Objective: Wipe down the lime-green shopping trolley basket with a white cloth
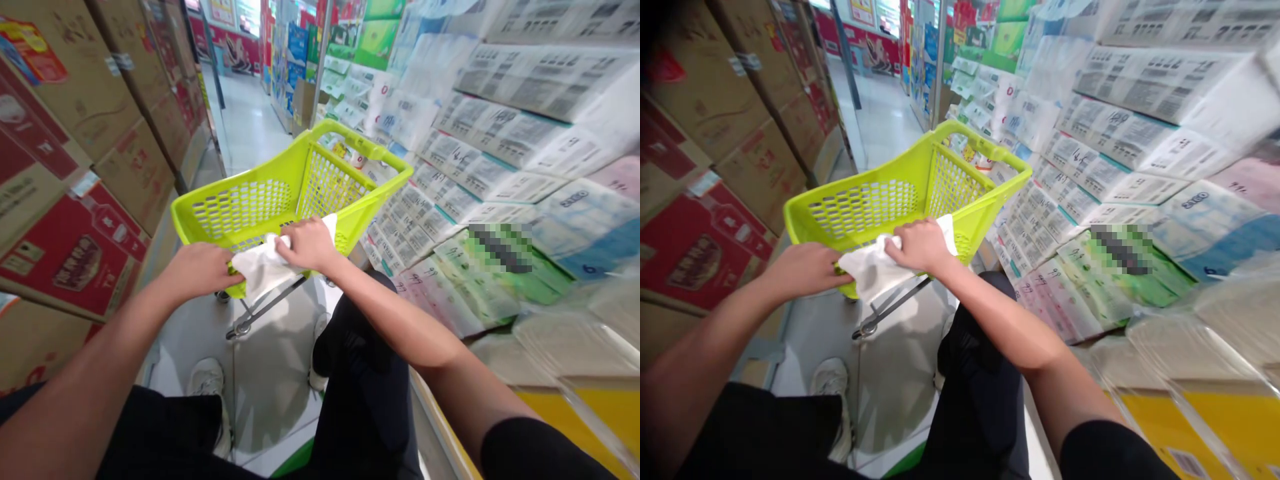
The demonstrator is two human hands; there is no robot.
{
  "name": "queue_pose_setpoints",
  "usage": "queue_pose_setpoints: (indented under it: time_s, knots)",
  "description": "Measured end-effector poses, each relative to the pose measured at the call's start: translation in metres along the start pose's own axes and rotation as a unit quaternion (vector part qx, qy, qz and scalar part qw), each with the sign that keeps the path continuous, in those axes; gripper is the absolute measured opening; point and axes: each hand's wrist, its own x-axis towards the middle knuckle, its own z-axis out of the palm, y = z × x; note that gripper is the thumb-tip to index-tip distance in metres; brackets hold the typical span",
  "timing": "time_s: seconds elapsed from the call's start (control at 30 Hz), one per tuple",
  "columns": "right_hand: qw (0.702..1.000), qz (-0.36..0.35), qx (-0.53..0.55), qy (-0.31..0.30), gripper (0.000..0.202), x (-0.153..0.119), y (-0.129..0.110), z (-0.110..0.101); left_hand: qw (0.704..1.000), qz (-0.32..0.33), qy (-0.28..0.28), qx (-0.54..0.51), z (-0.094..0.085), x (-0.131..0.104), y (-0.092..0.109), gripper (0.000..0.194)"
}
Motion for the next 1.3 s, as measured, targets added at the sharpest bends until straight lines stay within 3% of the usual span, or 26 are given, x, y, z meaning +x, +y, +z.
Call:
queue_pose_setpoints:
  time_s: [0.07,0.13,0.3,0.4,0.47,0.67,0.77,0.97,1.13,1.3]
  knots:
    - [1.0,-0.018,0.008,0.001,0.061,-0.003,-0.014,0.002,0.999,0.003,-0.019,0.029,0.006,0.002,-0.005,0.056]
    - [1.0,0.009,0.0,-0.016,0.065,-0.001,-0.008,0.0,0.998,0.003,-0.034,0.048,0.011,0.003,-0.01,0.055]
    - [0.988,0.148,-0.052,-0.016,0.063,0.013,0.054,-0.017,0.998,0.01,-0.042,0.035,0.014,-0.001,-0.013,0.07]
    - [0.982,0.171,-0.078,-0.004,0.064,0.016,0.07,-0.018,0.999,0.005,-0.036,0.034,0.015,-0.001,-0.012,0.072]
    - [0.987,0.14,-0.077,-0.013,0.065,0.016,0.059,-0.014,0.999,0.002,-0.03,0.035,0.017,0.001,-0.012,0.072]
    - [1.0,-0.001,-0.003,0.004,0.065,0.011,-0.007,0.005,0.999,-0.006,-0.013,0.04,0.023,0.003,-0.018,0.066]
    - [1.0,-0.012,0.006,0.012,0.066,0.01,-0.015,0.005,0.999,-0.016,-0.018,0.041,0.025,0.001,-0.023,0.069]
    - [0.996,0.066,-0.045,-0.038,0.072,0.009,0.021,-0.012,0.998,-0.032,-0.042,0.035,0.025,-0.001,-0.033,0.074]
    - [0.988,0.124,-0.083,-0.027,0.065,0.007,0.064,-0.023,0.997,-0.044,-0.053,0.025,0.023,0.001,-0.031,0.077]
    - [0.982,0.165,-0.091,-0.007,0.063,0.005,0.062,-0.021,0.998,-0.033,-0.045,0.026,0.019,0.004,-0.026,0.077]
